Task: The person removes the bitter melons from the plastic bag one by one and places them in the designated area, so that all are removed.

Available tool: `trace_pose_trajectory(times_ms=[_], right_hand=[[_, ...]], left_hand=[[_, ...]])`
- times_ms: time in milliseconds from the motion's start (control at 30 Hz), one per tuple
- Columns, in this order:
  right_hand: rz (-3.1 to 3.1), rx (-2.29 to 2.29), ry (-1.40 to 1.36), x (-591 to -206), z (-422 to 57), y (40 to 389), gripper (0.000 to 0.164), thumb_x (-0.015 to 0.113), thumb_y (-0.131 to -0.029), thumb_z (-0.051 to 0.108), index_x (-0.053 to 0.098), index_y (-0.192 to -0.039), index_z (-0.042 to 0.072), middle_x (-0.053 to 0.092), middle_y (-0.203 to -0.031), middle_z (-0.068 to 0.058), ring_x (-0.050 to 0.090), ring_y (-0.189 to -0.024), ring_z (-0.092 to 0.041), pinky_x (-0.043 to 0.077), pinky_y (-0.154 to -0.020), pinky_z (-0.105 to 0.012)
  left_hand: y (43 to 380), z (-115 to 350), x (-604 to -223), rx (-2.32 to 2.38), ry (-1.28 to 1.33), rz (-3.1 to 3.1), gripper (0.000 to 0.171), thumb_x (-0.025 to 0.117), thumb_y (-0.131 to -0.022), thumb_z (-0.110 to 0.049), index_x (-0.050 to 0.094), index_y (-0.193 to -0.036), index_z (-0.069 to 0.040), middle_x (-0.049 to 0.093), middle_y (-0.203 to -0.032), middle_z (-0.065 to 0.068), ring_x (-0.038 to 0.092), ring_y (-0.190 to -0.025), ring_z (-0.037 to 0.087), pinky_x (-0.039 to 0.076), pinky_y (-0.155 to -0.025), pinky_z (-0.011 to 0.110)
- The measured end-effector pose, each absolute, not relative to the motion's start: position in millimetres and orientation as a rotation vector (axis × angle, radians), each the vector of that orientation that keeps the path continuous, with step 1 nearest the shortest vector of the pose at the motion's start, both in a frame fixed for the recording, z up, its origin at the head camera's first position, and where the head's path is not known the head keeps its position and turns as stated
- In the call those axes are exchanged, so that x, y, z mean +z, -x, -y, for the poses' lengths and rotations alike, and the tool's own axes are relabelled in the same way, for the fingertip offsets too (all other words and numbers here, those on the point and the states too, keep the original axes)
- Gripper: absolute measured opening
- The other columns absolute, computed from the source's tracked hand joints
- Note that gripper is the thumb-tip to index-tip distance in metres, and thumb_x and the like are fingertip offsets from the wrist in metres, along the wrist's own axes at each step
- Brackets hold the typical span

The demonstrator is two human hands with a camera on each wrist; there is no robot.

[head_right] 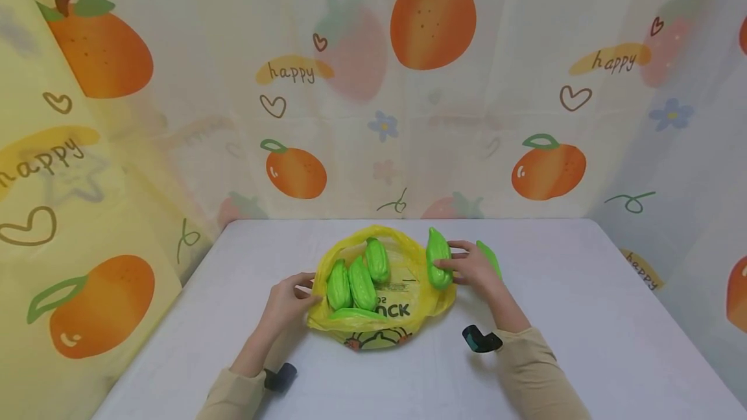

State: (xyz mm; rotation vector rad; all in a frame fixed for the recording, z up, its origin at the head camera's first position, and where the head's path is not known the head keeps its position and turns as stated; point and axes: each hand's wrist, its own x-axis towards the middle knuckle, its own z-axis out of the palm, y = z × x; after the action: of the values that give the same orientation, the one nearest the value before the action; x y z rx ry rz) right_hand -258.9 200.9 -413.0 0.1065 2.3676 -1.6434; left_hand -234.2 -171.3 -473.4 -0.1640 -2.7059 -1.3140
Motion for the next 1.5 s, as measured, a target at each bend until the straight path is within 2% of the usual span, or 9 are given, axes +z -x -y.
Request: trace_pose_trajectory(times_ms=[633,800,1500], right_hand=[[-2.448,-1.568,-0.164,-411,-226,255,0.082,0.072,-0.083,0.036,0.032,-0.145,0.001,0.036,-0.144,-0.030,0.048,-0.125,-0.039,0.052,-0.091,-0.044],[-2.442,-1.599,-0.156,-409,-234,253,0.079,0.070,-0.085,0.033,0.031,-0.145,0.000,0.036,-0.145,-0.030,0.049,-0.124,-0.039,0.052,-0.091,-0.045],[-2.476,-1.559,-0.179,-398,-266,246,0.082,0.066,-0.088,0.036,0.025,-0.147,-0.002,0.032,-0.146,-0.031,0.040,-0.130,-0.042,0.047,-0.097,-0.048]], left_hand=[[234,170,-473,-1.309,0.177,2.708,0.045,0.077,-0.076,-0.006,0.064,-0.119,-0.003,0.067,-0.098,0.012,0.066,-0.074,0.018,0.055,-0.063,0.026],[234,170,-473,-1.309,0.177,2.710,0.045,0.077,-0.076,-0.006,0.064,-0.118,-0.002,0.067,-0.098,0.013,0.066,-0.074,0.018,0.055,-0.062,0.027],[235,169,-472,-1.299,0.162,2.718,0.045,0.078,-0.074,-0.006,0.064,-0.118,-0.003,0.068,-0.099,0.012,0.067,-0.075,0.018,0.055,-0.063,0.028]])
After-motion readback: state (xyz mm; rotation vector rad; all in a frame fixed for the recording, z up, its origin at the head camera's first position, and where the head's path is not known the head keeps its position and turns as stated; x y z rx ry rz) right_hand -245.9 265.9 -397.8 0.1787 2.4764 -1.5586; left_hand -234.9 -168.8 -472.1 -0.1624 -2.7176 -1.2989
